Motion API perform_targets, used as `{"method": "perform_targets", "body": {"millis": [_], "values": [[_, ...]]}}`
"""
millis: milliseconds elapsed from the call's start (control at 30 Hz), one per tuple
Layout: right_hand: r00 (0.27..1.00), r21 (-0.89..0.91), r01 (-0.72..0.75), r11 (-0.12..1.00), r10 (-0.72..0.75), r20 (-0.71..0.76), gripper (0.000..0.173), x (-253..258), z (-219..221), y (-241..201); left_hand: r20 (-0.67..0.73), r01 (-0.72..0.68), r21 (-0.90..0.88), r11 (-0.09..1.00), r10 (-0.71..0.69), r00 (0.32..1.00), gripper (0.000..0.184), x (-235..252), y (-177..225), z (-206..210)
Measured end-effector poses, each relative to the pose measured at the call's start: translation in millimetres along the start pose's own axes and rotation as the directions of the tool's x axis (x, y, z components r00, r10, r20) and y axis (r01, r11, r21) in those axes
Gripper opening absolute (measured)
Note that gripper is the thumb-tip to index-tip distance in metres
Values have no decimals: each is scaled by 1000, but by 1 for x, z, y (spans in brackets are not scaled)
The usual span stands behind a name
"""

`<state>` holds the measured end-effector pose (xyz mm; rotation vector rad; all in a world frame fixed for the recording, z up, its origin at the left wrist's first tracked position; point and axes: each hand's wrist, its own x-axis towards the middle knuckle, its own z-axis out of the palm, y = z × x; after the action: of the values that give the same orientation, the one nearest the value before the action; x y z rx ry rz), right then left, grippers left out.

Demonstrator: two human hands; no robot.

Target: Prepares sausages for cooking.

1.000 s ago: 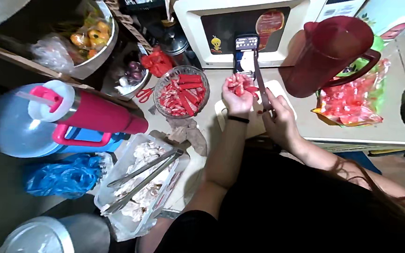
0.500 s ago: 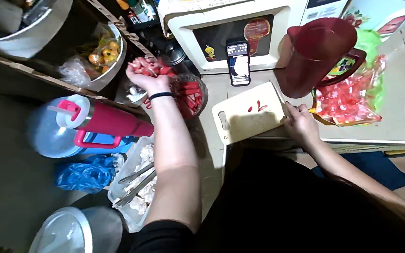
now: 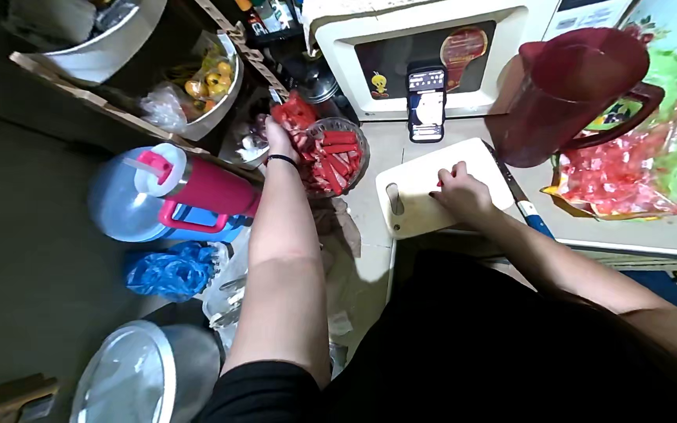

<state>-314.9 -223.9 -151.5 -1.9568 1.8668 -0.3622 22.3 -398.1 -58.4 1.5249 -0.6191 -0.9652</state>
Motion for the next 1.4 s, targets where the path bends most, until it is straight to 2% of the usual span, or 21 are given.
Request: {"method": "perform_targets", "body": {"millis": [33, 100, 200, 233, 300, 333, 467, 567, 667, 800, 900, 1000, 1067, 1200, 1300, 1400], "values": [[999, -15, -3, 1000, 4, 32, 37, 5, 1, -3, 55, 82, 67, 994, -85, 995, 43, 2, 5, -4], [997, -20, -8, 1000, 9, 82, 29, 10, -2, -5, 125, 151, 173, 973, -174, 977, 48, 10, 10, -6], [987, 22, -61, 998, 57, 152, 23, 11, -13, -4, 242, 95, 426, 900, -214, 946, 33, 6, 20, -14], [986, 34, -76, 997, 70, 154, 23, 11, -15, -3, 274, 31, 512, 859, -197, 941, 39, 3, 22, -17], [982, 45, -112, 993, 104, 158, 23, 11, -17, 0, 336, -64, 636, 769, -201, 920, 73, -4, 27, -23], [981, 38, -121, 992, 113, 160, 23, 12, -18, 2, 355, -99, 671, 735, -201, 913, 79, -3, 28, -24], [987, 2, -80, 997, 79, 138, 25, 20, -16, 14, 424, -237, 730, 642, -153, 893, 74, 11, 28, -32], [989, -21, -85, 996, 87, 119, 33, 21, -18, 15, 445, -337, 812, 476, -133, 885, 53, 0, 37, -28], [986, 1, -104, 995, 103, 128, 32, 21, -17, 17, 556, -505, 813, 290, -127, 822, 35, -4, 35, -22], [991, 27, -81, 996, 78, 110, 25, 25, -13, 23, 663, -664, 747, 34, -106, 741, 46, 8, 7, -18], [997, 154, -34, 987, 24, 67, 22, 28, -12, 32, 713, -715, 698, -32, -51, 699, 35, 11, -5, -18], [994, 306, -9, 952, -26, 110, 20, 32, -24, 21, 740, -740, 672, -29, -16, 673, 30, 16, -7, -23], [989, 368, -3, 930, -53, 141, 21, 41, -29, 2, 712, -711, 702, 39, -3, 702, 31, 19, -5, -28], [954, 453, 179, 873, -266, 136, 24, 71, -32, -67, 594, -554, 757, 347, -9, 805, 35, 20, 6, -39], [882, 497, 385, 778, -468, 48, 27, 104, -24, -131, 551, -433, 701, 567, -46, 833, 36, 21, 6, -51], [846, 492, 440, 751, -531, 53, 42, 145, -12, -179, 564, -408, 660, 631, -58, 824, 35, 15, 11, -61]]}}
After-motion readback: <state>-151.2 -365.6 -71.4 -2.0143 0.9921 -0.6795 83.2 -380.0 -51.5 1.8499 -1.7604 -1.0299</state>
